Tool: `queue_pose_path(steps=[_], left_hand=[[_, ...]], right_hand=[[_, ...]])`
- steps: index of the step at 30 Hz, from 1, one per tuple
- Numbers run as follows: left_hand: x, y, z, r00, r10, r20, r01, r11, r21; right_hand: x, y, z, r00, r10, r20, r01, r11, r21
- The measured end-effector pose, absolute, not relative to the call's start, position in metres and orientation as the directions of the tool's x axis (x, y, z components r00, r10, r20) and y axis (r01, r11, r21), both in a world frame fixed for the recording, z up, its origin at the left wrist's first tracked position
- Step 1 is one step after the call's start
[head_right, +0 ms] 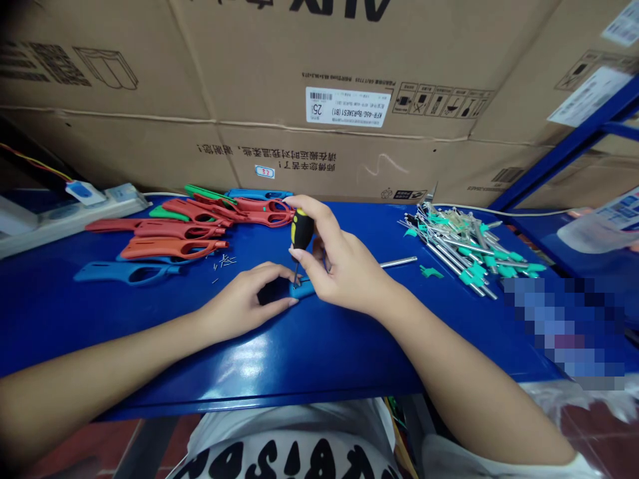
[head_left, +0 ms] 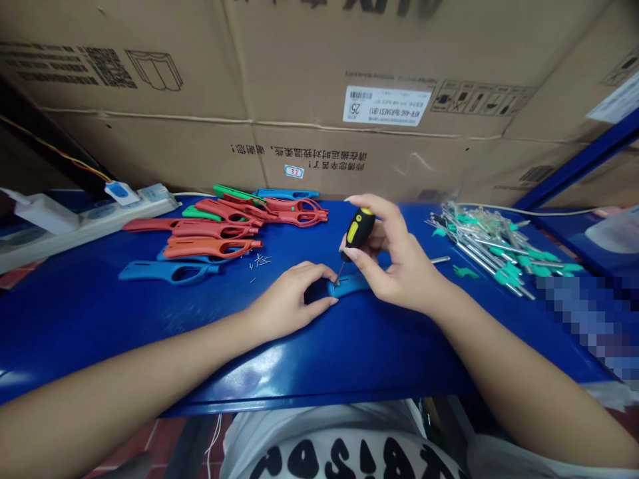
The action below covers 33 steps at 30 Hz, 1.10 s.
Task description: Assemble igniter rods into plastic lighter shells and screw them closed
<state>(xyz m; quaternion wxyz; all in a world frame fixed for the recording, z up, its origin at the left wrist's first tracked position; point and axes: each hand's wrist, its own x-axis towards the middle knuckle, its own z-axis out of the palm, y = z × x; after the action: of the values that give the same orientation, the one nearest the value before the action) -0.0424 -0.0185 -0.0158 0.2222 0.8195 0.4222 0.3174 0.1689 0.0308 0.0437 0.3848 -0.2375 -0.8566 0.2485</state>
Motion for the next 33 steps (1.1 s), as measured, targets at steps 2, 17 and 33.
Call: queue_pose_path(steps=[2,17,33], left_hand=[[-0.042,-0.019,-0.016,0.436,0.833,0.340,0.548,-0.546,0.634],[-0.041,-0.018,-0.014,0.457,0.811,0.364,0.500,-0.573,0.649],[-0.040,-0.017,-0.013,0.482,0.801,0.355,0.498,-0.583,0.642]], right_hand=[[0.169,0.032,0.041,-0.573,0.581,0.578,0.257,0.797,-0.546],[0.169,0.029,0.048,-0.558,0.456,0.693,0.353,0.887,-0.298],[0.162,0.023,0.057,-0.601,0.404,0.689,0.303,0.913,-0.272]])
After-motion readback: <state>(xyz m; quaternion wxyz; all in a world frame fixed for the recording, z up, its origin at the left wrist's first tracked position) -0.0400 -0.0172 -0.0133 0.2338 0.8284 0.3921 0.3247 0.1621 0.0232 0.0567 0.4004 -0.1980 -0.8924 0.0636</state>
